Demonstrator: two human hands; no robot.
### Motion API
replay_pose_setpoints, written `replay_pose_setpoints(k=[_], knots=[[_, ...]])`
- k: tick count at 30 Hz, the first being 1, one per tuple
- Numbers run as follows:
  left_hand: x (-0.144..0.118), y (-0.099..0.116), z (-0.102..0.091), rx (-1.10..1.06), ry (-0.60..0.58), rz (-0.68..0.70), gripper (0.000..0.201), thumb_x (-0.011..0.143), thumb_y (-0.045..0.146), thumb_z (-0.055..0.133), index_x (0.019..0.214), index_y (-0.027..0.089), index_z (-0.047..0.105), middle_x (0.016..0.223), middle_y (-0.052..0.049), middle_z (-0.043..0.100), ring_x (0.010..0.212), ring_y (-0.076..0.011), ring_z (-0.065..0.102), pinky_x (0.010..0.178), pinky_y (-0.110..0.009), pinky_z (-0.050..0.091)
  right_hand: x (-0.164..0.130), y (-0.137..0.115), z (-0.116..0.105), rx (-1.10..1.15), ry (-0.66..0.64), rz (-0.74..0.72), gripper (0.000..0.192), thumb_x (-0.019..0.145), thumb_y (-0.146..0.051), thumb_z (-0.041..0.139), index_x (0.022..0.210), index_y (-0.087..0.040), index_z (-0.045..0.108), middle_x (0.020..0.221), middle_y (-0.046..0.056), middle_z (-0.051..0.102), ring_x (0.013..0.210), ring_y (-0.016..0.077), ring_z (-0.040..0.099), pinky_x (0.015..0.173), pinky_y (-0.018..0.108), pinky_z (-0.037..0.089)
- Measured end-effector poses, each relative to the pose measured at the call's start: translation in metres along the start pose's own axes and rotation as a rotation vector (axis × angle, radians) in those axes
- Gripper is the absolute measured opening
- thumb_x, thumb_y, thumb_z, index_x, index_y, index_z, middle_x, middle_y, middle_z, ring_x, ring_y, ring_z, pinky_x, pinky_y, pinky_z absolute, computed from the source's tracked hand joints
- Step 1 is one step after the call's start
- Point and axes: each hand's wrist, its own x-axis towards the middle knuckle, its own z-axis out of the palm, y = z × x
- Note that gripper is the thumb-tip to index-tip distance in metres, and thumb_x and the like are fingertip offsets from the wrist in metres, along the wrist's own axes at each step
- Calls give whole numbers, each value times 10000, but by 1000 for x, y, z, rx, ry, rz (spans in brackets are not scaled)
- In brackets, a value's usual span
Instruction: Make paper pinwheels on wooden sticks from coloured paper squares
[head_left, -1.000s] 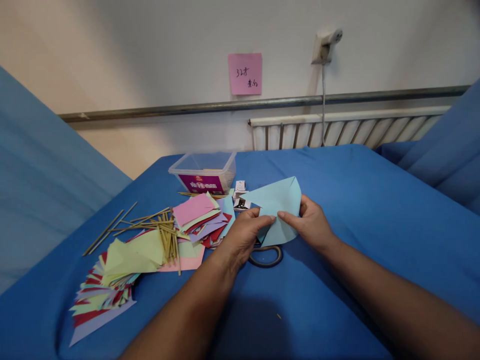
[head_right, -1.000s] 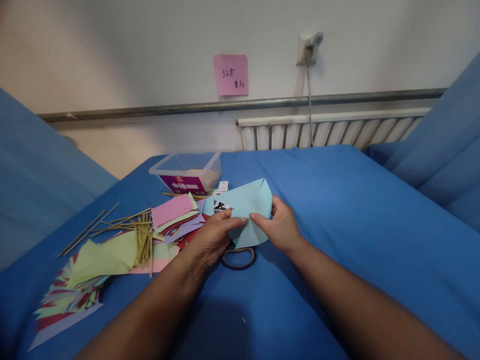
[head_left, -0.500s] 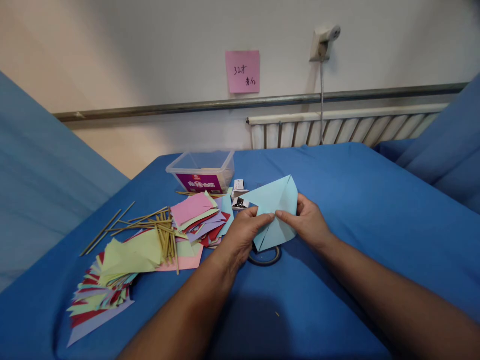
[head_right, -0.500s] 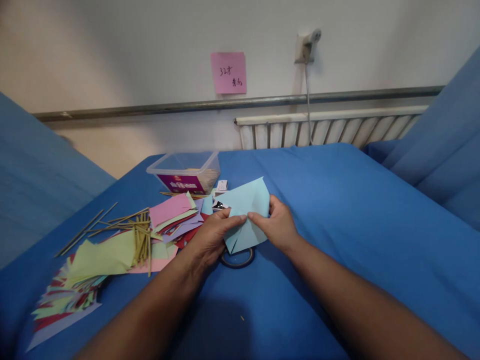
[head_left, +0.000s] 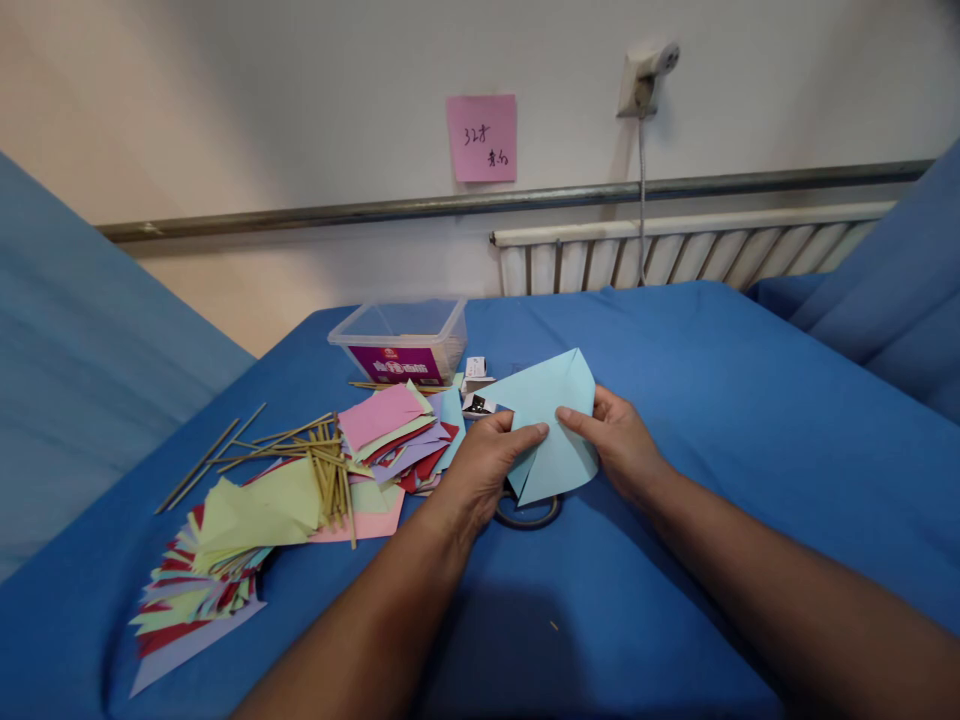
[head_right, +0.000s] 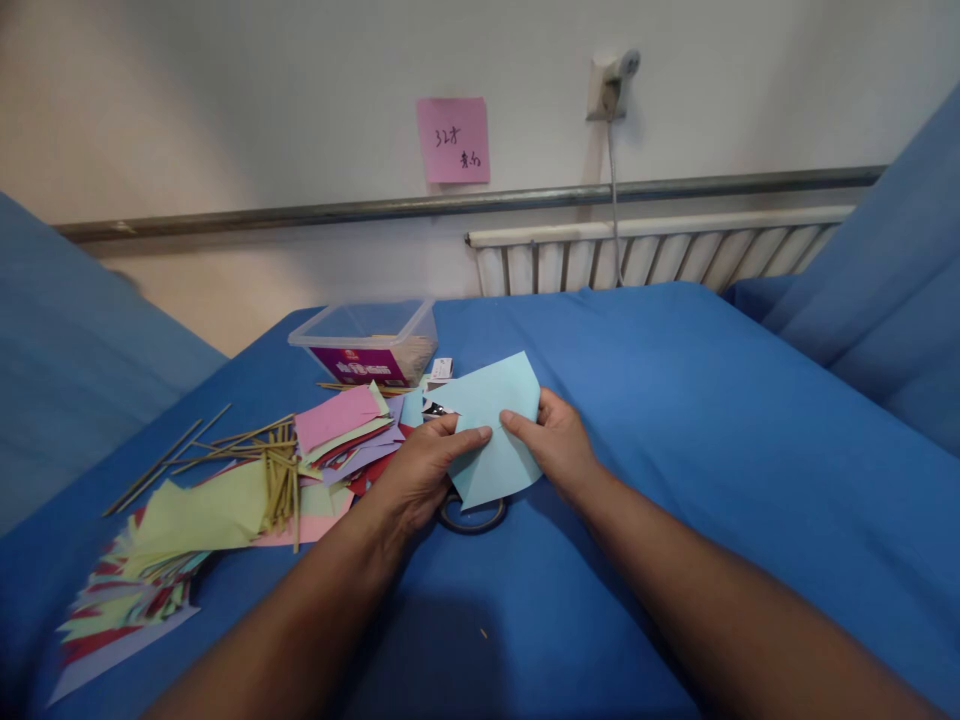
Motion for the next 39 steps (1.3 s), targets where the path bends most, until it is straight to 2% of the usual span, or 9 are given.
replay_pose_setpoints(k=[16,23,33,35,37,39], knots=[[0,-2,-2,21,-16,14,359,624,307,778,912,117,681,758,-86,704,581,-166,627,542,-271,484,1,2,-1,4,-6,-22,386,705,-399,705,1021,-200,607,964,75,719,786,230,679,747,411,540],[-1,0,-1,11,20,2,364,589,297,794,879,111,677,742,-83,699,580,-171,627,537,-272,487,2,5,-3,-90,-12,-74,451,664,-349,755,1054,-208,578,999,68,713,877,245,674,797,421,536],[-3,0,2,-8,48,14,315,584,247,795,840,126,655,726,-65,689,564,-175,625,531,-287,504,5,9,-3,-185,-3,-112,420,678,-337,731,1028,-183,557,962,75,699,862,250,665,782,427,531],[-3,1,1,-39,64,26,315,591,244,789,847,121,654,735,-74,690,575,-186,632,550,-301,513,3,8,-2,-261,42,-214,448,706,-344,710,1083,-189,526,1017,88,674,908,255,649,811,444,521],[-2,2,1,-88,85,52,312,606,245,781,859,122,646,759,-80,692,599,-197,640,580,-324,524,-1,5,-1,-412,126,-426,532,720,-335,698,1183,-204,470,1170,115,601,1057,275,590,899,478,478],[-2,5,-1,-154,109,80,303,617,235,773,865,132,633,779,-75,690,619,-202,642,597,-343,531,-8,-1,0,-603,192,-675,634,716,-309,698,1273,-224,406,1329,135,472,1233,305,458,996,516,399]])
